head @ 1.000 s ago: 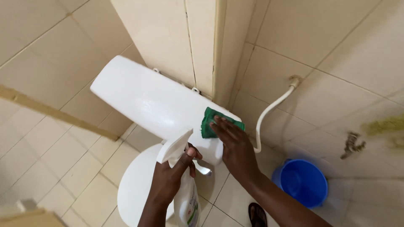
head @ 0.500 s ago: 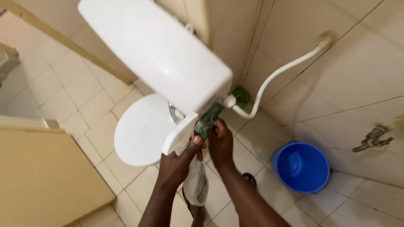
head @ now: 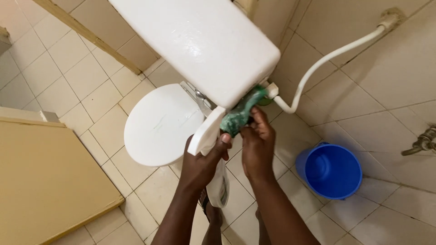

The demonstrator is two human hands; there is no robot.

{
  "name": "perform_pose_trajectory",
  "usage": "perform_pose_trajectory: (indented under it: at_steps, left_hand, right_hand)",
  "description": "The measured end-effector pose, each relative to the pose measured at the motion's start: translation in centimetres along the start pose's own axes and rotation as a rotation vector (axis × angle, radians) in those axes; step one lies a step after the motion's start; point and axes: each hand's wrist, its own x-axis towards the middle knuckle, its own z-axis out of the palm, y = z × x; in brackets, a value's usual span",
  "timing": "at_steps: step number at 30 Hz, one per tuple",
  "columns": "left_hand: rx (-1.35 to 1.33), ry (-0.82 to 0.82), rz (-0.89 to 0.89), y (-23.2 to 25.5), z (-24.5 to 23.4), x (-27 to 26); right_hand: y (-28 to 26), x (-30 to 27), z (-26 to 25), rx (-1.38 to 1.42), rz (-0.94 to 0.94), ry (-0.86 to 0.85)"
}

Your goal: The person sprays cleaning solution onto the toilet tank, seat, and lid, then wipes each surface with a green sponge. The person cleans the tank top, sides, and the seat and lid, moving around the toilet to reach all areas.

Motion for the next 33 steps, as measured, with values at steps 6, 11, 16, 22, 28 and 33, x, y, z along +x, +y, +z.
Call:
perform_pose_trajectory:
  at_steps: [6,11,16,22,28,33]
  left_hand:
    - [-0.078,-0.048,0.047,-0.4,-1.1,0.2]
    - [-0.109,-0.052,0.052,0.3,-1.5,0.6]
    - [-0.126,-0.089,0.057,0.4,-2.0,0.5]
    - [-0.144,-0.116,0.071,0.2,-1.9,0.7]
    - [-0.159,-0.103,0.060,-0.2,-1.0,0.2]
    - [-0.148,-0.067,-0.005,-0.7,0.1,-0.1]
  right_hand:
    - [-3.2,1.7,1.9,-0.222,-0.224,0.029]
    - [-3.2,1.6,2.1,-0.308,-0.186,-0.011]
    - [-3.7,2.5,1.6,-0.275,-0.203,-0.049]
    - [-4.2,3.2,1.4,-0.305,-0.209,-0.146]
    - [0.1,3.3,0.3,-0.451,-0.404,-0.050]
    - [7.8,5.8,-2.5,-0.401,-0.085,0.179]
